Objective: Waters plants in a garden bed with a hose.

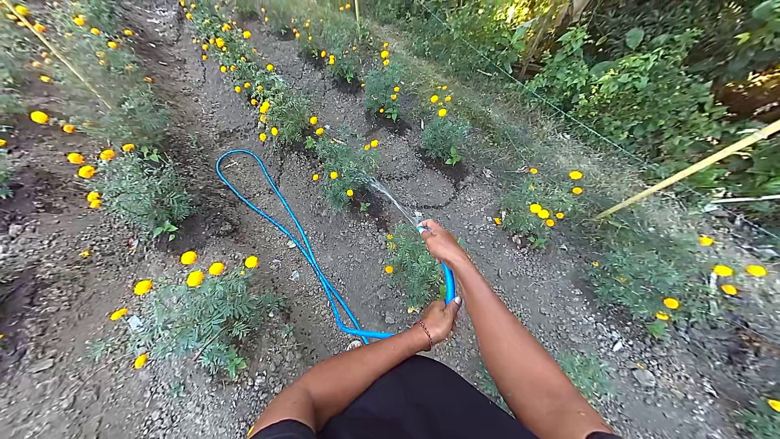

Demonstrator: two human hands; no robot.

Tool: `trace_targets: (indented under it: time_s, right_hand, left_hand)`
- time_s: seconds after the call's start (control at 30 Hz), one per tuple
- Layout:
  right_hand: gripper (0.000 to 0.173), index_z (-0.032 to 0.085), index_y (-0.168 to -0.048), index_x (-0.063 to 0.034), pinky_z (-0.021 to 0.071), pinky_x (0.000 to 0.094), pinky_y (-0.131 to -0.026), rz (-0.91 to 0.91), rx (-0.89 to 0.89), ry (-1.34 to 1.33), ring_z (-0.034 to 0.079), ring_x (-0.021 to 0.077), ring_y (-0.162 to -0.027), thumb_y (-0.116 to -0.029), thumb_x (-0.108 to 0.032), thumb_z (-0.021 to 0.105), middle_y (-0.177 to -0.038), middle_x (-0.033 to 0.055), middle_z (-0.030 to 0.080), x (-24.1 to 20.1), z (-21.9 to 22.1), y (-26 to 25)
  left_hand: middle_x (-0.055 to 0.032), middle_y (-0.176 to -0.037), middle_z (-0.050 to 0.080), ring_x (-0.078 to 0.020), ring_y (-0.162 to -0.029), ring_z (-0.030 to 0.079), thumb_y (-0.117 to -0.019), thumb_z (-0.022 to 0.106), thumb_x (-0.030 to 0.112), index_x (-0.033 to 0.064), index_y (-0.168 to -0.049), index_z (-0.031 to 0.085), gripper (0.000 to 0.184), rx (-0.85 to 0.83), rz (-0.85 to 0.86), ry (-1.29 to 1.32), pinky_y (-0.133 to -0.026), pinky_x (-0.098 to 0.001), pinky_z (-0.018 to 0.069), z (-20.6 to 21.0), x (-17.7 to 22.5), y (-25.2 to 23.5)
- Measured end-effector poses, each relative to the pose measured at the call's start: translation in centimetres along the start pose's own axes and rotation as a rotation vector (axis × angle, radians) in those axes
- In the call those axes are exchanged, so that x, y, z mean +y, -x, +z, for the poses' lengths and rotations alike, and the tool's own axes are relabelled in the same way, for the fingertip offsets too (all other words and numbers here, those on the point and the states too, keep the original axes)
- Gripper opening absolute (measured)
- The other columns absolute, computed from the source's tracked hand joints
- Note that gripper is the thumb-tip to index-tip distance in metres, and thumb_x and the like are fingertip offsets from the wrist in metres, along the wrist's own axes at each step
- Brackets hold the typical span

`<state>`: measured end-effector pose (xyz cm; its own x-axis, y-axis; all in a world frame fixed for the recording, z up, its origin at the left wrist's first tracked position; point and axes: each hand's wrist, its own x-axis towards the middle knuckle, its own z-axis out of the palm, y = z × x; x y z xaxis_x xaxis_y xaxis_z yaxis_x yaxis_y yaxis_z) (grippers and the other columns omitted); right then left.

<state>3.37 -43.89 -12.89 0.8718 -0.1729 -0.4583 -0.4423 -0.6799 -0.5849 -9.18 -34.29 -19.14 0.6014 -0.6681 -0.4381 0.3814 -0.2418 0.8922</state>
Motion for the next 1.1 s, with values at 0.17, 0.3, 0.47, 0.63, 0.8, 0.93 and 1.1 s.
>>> trace_targets:
  time_s: [0.17, 0.3, 0.47, 0.63, 0.8, 0.93, 1.1]
  right_hand:
    - [0.036, 0.052, -0.142, -0.0162, 0.0465, 0.0387, -0.063, 0.002, -0.057, 0.054, 0.053, 0.0199, -0.068, -0.1127, -0.029, 0.034, -0.097, 0.0120, 0.059, 0.1, 0.6, -0.8]
    - [0.035, 0.052, -0.140, -0.0156, 0.0461, 0.0382, -0.063, 0.028, -0.071, 0.063, 0.052, 0.0194, -0.068, -0.1127, -0.028, 0.035, -0.097, 0.0115, 0.058, 0.1, 0.9, -1.1]
    - [0.035, 0.052, -0.141, -0.0169, 0.0444, 0.0364, -0.061, 0.069, -0.092, 0.076, 0.050, 0.0180, -0.066, -0.1125, -0.028, 0.035, -0.094, 0.0106, 0.057, 0.6, 1.1, -1.3]
    - [0.035, 0.050, -0.141, -0.0162, 0.0420, 0.0344, -0.058, 0.127, -0.131, 0.104, 0.047, 0.0166, -0.063, -0.1130, -0.028, 0.034, -0.092, 0.0094, 0.054, 1.2, 0.8, -1.2]
    - [0.034, 0.049, -0.142, -0.0137, 0.0418, 0.0337, -0.058, 0.177, -0.163, 0.144, 0.045, 0.0159, -0.062, -0.1127, -0.025, 0.034, -0.092, 0.0094, 0.052, 2.6, 0.4, -1.5]
    - [0.035, 0.049, -0.142, -0.0137, 0.0436, 0.0349, -0.061, 0.214, -0.149, 0.163, 0.048, 0.0168, -0.065, -0.1119, -0.022, 0.033, -0.095, 0.0107, 0.054, 3.5, -0.3, -1.3]
    - [0.037, 0.049, -0.144, -0.0145, 0.0449, 0.0363, -0.063, 0.223, -0.087, 0.120, 0.051, 0.0180, -0.069, -0.1125, -0.024, 0.032, -0.099, 0.0124, 0.057, 3.8, -0.9, -1.0]
  left_hand:
    - [-0.0015, -0.071, 0.052, -0.0112, -0.058, 0.050, -0.1133, 0.028, 0.042, 0.0013, -0.098, 0.058, 0.053, 0.010, -0.011, 0.026, -0.059, -0.0291, 0.0450, 0.0, -0.1, 0.0]
    - [-0.0009, -0.069, 0.051, -0.0107, -0.055, 0.048, -0.1131, 0.029, 0.042, 0.0019, -0.095, 0.057, 0.052, 0.013, -0.019, 0.053, -0.057, -0.0287, 0.0442, -0.1, -0.2, 0.0]
    - [-0.0002, -0.069, 0.051, -0.0100, -0.055, 0.048, -0.1131, 0.029, 0.043, 0.0027, -0.095, 0.057, 0.052, -0.007, -0.038, 0.072, -0.056, -0.0272, 0.0438, 0.0, -0.2, 0.0]
    - [0.0006, -0.068, 0.050, -0.0091, -0.054, 0.048, -0.1131, 0.029, 0.043, 0.0035, -0.095, 0.056, 0.051, -0.035, -0.057, 0.081, -0.055, -0.0259, 0.0432, 0.3, -0.3, -0.1]
    - [-0.0002, -0.070, 0.051, -0.0096, -0.054, 0.049, -0.1132, 0.028, 0.043, 0.0031, -0.099, 0.056, 0.050, -0.079, -0.098, 0.078, -0.055, -0.0261, 0.0441, 0.7, 0.4, 0.0]
    - [-0.0002, -0.069, 0.051, -0.0097, -0.053, 0.048, -0.1133, 0.028, 0.043, 0.0029, -0.098, 0.056, 0.051, -0.100, -0.115, 0.061, -0.054, -0.0259, 0.0439, 1.1, 0.7, 0.0]
    - [0.0003, -0.069, 0.050, -0.0097, -0.053, 0.047, -0.1133, 0.029, 0.042, 0.0033, -0.097, 0.056, 0.050, -0.112, -0.107, 0.040, -0.054, -0.0257, 0.0428, 1.3, 0.8, -0.4]
